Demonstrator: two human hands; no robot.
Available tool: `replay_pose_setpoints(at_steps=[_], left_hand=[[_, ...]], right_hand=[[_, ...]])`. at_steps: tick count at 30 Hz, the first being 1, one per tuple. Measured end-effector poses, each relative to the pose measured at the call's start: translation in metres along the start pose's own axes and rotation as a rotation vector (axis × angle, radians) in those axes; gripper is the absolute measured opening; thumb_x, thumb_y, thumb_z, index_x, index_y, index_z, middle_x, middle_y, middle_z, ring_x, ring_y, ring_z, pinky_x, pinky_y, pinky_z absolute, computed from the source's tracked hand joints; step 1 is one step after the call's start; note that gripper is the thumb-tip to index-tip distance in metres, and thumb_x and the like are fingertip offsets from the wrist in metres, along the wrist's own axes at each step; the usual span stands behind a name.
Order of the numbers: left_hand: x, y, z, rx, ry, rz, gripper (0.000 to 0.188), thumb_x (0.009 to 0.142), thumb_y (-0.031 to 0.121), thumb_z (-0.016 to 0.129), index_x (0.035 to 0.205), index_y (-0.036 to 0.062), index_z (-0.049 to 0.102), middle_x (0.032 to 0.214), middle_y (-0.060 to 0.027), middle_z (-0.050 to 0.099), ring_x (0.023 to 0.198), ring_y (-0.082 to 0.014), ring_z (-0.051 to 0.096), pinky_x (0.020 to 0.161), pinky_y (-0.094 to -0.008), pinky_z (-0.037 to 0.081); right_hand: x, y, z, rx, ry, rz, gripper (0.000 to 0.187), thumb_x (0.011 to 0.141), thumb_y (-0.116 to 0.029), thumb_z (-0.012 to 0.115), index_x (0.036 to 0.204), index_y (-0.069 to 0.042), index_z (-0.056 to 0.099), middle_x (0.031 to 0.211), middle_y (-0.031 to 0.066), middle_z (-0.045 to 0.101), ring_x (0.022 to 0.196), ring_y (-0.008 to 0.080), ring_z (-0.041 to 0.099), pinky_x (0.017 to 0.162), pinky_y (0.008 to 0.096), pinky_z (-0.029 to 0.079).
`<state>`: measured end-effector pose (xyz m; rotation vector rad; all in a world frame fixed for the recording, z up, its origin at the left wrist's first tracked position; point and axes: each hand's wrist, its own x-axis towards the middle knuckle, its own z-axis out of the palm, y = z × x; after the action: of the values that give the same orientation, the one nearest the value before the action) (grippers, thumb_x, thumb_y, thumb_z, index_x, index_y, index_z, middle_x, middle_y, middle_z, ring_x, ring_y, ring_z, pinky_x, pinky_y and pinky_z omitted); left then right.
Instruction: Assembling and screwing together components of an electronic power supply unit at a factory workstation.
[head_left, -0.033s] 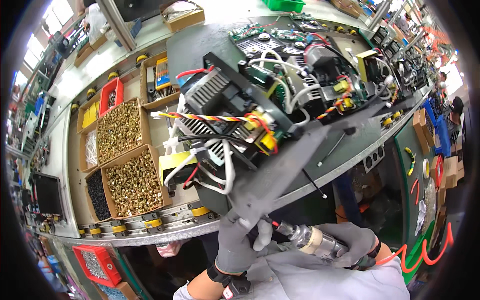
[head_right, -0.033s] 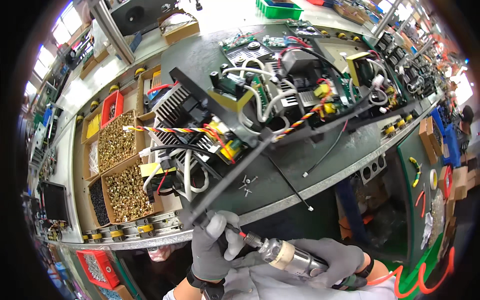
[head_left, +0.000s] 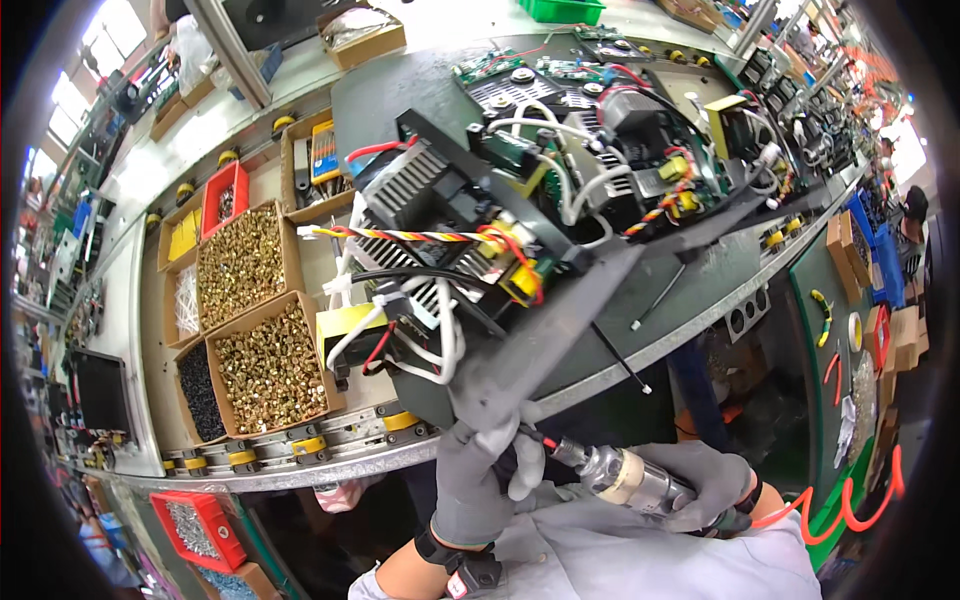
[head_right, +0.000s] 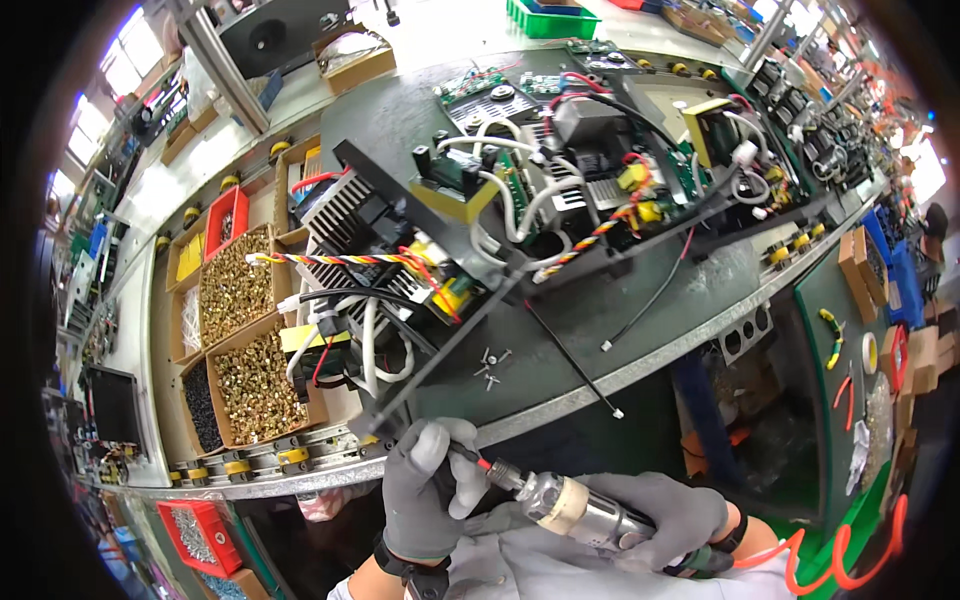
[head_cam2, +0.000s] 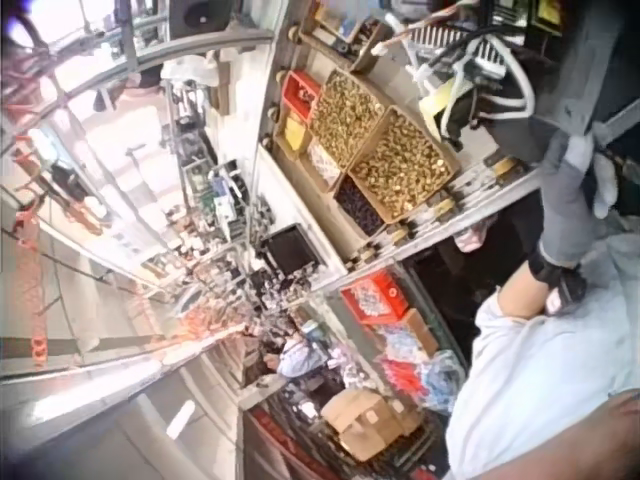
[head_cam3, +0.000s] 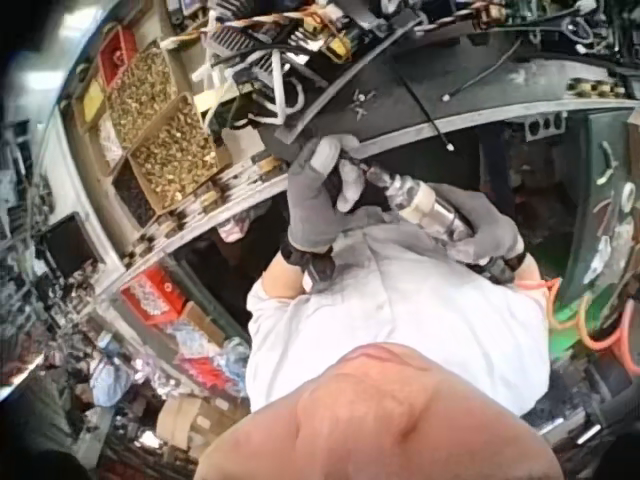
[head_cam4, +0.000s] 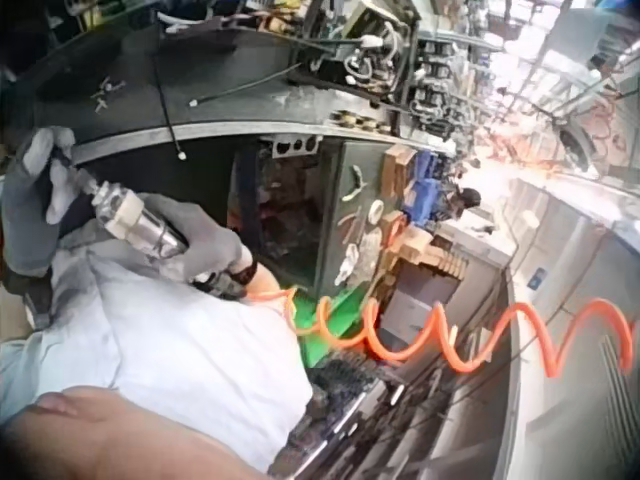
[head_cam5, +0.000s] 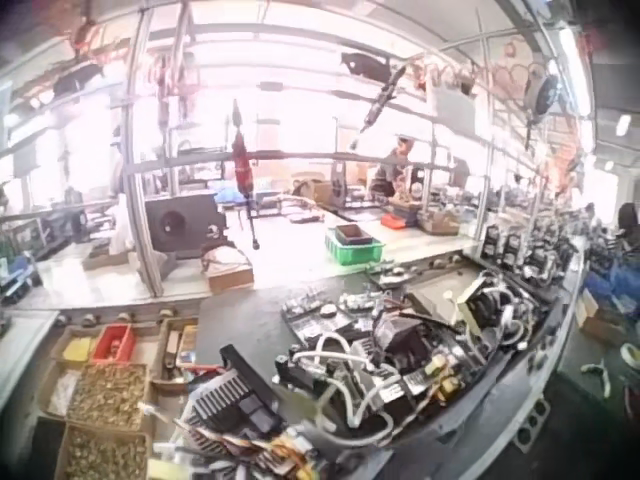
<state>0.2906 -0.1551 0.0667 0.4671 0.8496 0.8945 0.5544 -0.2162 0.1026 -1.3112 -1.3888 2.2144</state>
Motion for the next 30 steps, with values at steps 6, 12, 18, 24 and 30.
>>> replay_pose_setpoints(at_steps=[6, 12, 18, 24, 30], left_hand=[[-0.013, -0.002, 0.031, -0.036, 0.112, -0.016, 0.029, 0.102, 0.027, 0.054, 0.104, -0.0017, 0.062, 0.065, -0.0025, 0.055, 0.048, -0.0106, 0.045, 0.047, -0.0245, 0.035], [-0.016, -0.015, 0.05, -0.042, 0.098, 0.208, 0.035, 0.103, 0.033, 0.054, 0.111, -0.0002, 0.06, 0.072, -0.002, 0.059, 0.053, -0.012, 0.052, 0.047, -0.024, 0.038], [-0.015, -0.012, 0.061, 0.023, -0.051, 0.381, 0.038, 0.104, 0.035, 0.051, 0.112, -0.0008, 0.061, 0.075, -0.0022, 0.06, 0.053, -0.0108, 0.053, 0.044, -0.0231, 0.04], [-0.013, -0.003, 0.069, 0.222, -0.017, 0.399, 0.038, 0.107, 0.03, 0.047, 0.114, -0.0046, 0.06, 0.077, -0.0039, 0.063, 0.055, -0.0115, 0.057, 0.044, -0.0224, 0.04], [0.0, 0.007, 0.065, -0.015, -0.307, 0.325, 0.039, 0.108, 0.033, 0.046, 0.119, -0.0023, 0.058, 0.082, -0.0073, 0.064, 0.063, -0.0185, 0.063, 0.045, -0.0256, 0.043]], right_hand=[[-0.014, 0.009, 0.002, 0.065, -0.01, -0.087, 0.086, 0.069, -0.02, 0.076, 0.145, -0.003, 0.042, 0.095, 0.0058, 0.067, 0.079, 0.0143, 0.065, 0.077, 0.0307, 0.054], [-0.015, 0.025, 0.005, 0.239, -0.01, -0.235, 0.087, 0.061, -0.019, 0.075, 0.142, -0.001, 0.047, 0.103, 0.0076, 0.065, 0.089, 0.0146, 0.062, 0.082, 0.0314, 0.052], [-0.019, 0.032, 0.006, 0.455, -0.03, -0.348, 0.082, 0.059, -0.017, 0.073, 0.137, 0.003, 0.052, 0.099, 0.0065, 0.062, 0.086, 0.014, 0.059, 0.077, 0.0292, 0.049], [-0.025, 0.027, -0.007, 0.224, 0.049, -0.503, 0.08, 0.062, -0.014, 0.07, 0.138, 0.003, 0.051, 0.101, 0.0065, 0.061, 0.085, 0.0118, 0.057, 0.076, 0.0273, 0.049], [-0.027, 0.02, -0.014, 0.553, -0.088, -0.387, 0.092, 0.059, -0.028, 0.084, 0.135, 0.009, 0.051, 0.103, 0.0112, 0.064, 0.084, 0.0136, 0.062, 0.071, 0.0273, 0.051]])
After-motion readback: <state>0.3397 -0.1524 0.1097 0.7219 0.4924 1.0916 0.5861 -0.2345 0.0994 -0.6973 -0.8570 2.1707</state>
